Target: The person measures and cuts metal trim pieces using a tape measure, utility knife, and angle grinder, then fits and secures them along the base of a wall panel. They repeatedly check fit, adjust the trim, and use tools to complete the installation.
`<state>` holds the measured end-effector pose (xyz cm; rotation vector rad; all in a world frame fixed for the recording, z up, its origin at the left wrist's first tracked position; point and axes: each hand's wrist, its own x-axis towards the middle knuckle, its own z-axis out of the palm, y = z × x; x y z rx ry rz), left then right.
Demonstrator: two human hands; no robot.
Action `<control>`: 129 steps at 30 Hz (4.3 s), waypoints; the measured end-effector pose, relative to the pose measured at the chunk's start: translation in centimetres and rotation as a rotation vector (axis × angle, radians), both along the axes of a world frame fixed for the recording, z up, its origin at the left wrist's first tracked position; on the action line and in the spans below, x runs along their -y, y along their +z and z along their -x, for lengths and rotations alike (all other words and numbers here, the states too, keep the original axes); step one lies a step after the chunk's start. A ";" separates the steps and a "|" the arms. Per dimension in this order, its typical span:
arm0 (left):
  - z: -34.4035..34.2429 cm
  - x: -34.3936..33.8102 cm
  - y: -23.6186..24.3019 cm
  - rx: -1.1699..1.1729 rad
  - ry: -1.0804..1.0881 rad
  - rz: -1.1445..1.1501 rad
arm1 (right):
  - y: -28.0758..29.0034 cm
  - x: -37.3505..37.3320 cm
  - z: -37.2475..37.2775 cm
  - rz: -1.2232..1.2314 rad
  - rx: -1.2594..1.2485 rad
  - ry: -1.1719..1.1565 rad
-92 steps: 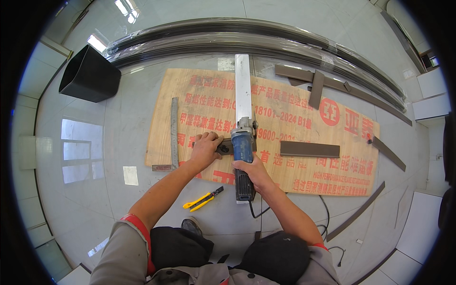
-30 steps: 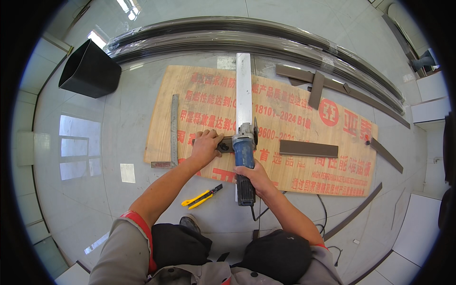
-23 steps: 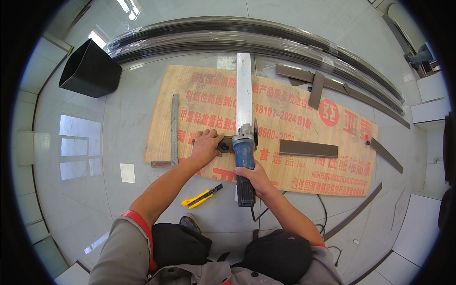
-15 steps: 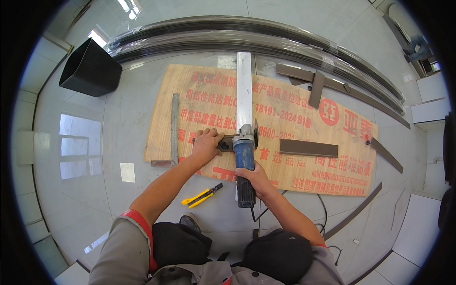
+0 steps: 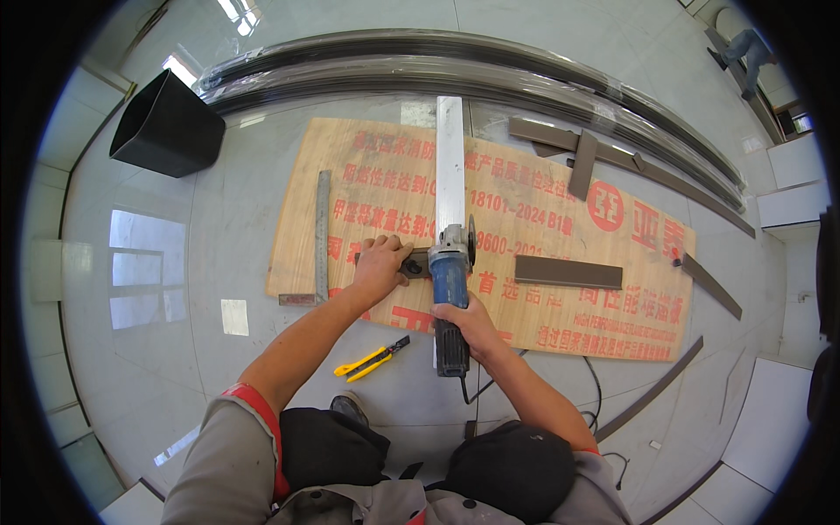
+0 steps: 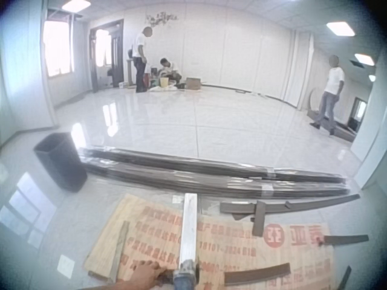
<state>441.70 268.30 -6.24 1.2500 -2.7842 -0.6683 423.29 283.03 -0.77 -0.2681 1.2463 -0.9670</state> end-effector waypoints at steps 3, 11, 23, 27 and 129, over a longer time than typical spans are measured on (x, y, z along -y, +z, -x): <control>0.0 0.0 0.0 0.001 -0.001 0.000 | 0.0 0.1 0.0 0.013 -0.008 -0.006; 0.2 -0.1 0.0 0.000 0.001 0.007 | -1.0 -1.0 0.1 -0.005 -0.013 0.030; 0.1 -0.1 -0.2 0.004 0.008 0.008 | -0.7 -2.4 -0.3 0.024 -0.001 0.016; 0.2 0.0 -0.1 0.012 0.003 0.014 | -0.2 -2.5 -0.3 0.020 -0.009 0.017; 1.1 0.5 2.6 0.259 -0.079 -0.011 | -8.2 -17.2 39.1 -0.570 -1.644 -0.247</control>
